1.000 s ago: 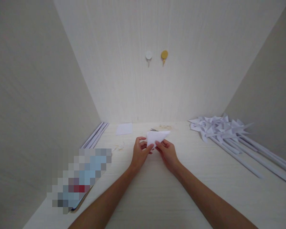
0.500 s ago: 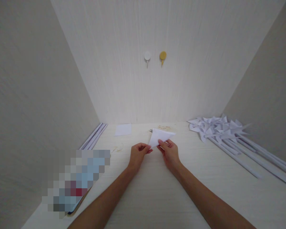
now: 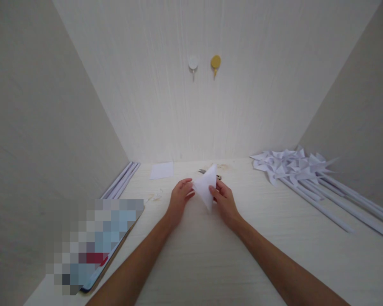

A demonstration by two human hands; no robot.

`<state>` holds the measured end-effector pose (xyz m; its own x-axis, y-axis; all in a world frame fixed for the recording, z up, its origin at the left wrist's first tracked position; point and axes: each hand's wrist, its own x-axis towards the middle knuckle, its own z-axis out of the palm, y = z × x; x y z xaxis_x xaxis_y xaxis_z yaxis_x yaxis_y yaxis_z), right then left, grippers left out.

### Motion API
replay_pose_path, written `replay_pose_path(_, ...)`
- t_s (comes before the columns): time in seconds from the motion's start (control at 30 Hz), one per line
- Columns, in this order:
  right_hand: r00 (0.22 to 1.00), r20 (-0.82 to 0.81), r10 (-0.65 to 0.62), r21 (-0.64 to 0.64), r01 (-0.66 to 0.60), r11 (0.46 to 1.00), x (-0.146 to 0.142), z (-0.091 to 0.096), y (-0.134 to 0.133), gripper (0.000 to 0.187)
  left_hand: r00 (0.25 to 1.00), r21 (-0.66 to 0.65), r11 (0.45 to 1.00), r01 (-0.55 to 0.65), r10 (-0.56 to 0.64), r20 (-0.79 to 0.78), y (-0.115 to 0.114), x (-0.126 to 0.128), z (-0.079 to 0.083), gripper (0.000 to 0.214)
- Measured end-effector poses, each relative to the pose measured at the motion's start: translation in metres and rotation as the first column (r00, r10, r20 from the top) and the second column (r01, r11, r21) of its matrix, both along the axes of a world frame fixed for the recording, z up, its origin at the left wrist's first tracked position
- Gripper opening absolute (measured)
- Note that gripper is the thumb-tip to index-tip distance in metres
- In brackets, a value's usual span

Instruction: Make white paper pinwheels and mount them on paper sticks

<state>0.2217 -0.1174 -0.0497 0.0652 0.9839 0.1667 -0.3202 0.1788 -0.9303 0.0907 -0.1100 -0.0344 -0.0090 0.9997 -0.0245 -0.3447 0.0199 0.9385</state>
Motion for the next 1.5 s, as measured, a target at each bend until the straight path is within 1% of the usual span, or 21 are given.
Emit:
replay_pose_path(0.07,0.987,0.129,0.098,0.039,-0.104,0.994,-0.003,0.0,-0.004,0.025,0.997,-0.025,0.997,0.07,-0.07,0.025,0.002,-0.007,0.008,0.039)
replay_pose_path(0.1,0.974,0.181,0.136,0.049,-0.147,0.988,-0.004,0.0,-0.006,0.025,0.995,-0.02,0.995,0.103,-0.102,0.013,0.003,-0.01,0.012,0.039)
replay_pose_path(0.17,0.952,0.257,0.166,0.065,-0.188,0.98,-0.007,0.0,-0.009,0.027,0.989,0.019,0.992,0.121,-0.119,-0.087,0.001,-0.012,0.022,0.037)
replay_pose_path(0.2,0.943,0.292,0.159,0.075,-0.188,0.979,-0.008,0.0,-0.011,0.028,0.983,0.043,0.993,0.113,-0.105,-0.152,0.0,-0.012,0.026,0.034)
replay_pose_path(0.23,0.932,0.335,0.136,0.093,-0.176,0.98,-0.008,0.0,-0.012,0.028,0.976,0.065,0.994,0.086,-0.071,-0.207,-0.002,-0.011,0.03,0.032)
replay_pose_path(0.3,0.892,0.448,0.061,0.144,-0.139,0.98,-0.008,0.0,-0.014,0.028,0.964,0.101,0.994,0.028,0.0,-0.267,-0.005,-0.007,0.036,0.027)
replay_pose_path(0.37,0.823,0.567,-0.028,0.214,-0.114,0.97,-0.008,0.0,-0.015,0.028,0.958,0.115,0.993,-0.004,0.036,-0.285,-0.007,-0.004,0.04,0.025)
replay_pose_path(0.43,0.767,0.634,-0.102,0.281,-0.106,0.954,-0.008,0.0,-0.017,0.028,0.959,0.127,0.992,-0.017,0.052,-0.28,-0.007,-0.003,0.04,0.024)
replay_pose_path(0.53,0.75,0.64,-0.164,0.344,-0.089,0.935,-0.008,0.001,-0.017,0.027,0.966,0.133,0.991,-0.004,0.038,-0.257,-0.006,-0.002,0.038,0.023)
replay_pose_path(0.63,0.766,0.62,-0.17,0.347,-0.074,0.935,-0.008,0.002,-0.017,0.026,0.972,0.123,0.992,0.009,0.02,-0.234,-0.006,-0.003,0.037,0.024)
replay_pose_path(0.73,0.817,0.569,-0.093,0.28,-0.086,0.956,-0.008,0.0,-0.016,0.025,0.982,0.106,0.994,0.008,0.013,-0.19,-0.006,-0.003,0.035,0.024)
replay_pose_path(0.83,0.856,0.517,0.005,0.206,-0.129,0.97,-0.008,-0.001,-0.015,0.026,0.995,0.106,0.994,0.005,0.005,-0.097,-0.005,-0.004,0.033,0.025)
replay_pose_path(0.9,0.854,0.519,0.047,0.179,-0.162,0.97,-0.008,-0.001,-0.016,0.026,0.999,0.121,0.993,-0.002,0.007,-0.041,-0.003,-0.005,0.031,0.025)
replay_pose_path(1.0,0.85,0.522,0.071,0.163,-0.181,0.97,-0.008,0.001,-0.017,0.025,1.0,0.143,0.99,-0.014,0.016,-0.014,-0.002,-0.007,0.03,0.023)
replay_pose_path(1.2,0.834,0.55,0.044,0.178,-0.168,0.97,-0.008,0.004,-0.019,0.024,1.0,0.133,0.991,0.011,-0.01,-0.009,-0.001,-0.008,0.031,0.023)
replay_pose_path(1.5,0.816,0.577,0.014,0.205,-0.161,0.965,-0.007,0.003,-0.018,0.023,1.0,0.141,0.99,0.027,-0.028,0.009,-0.003,-0.007,0.033,0.02)
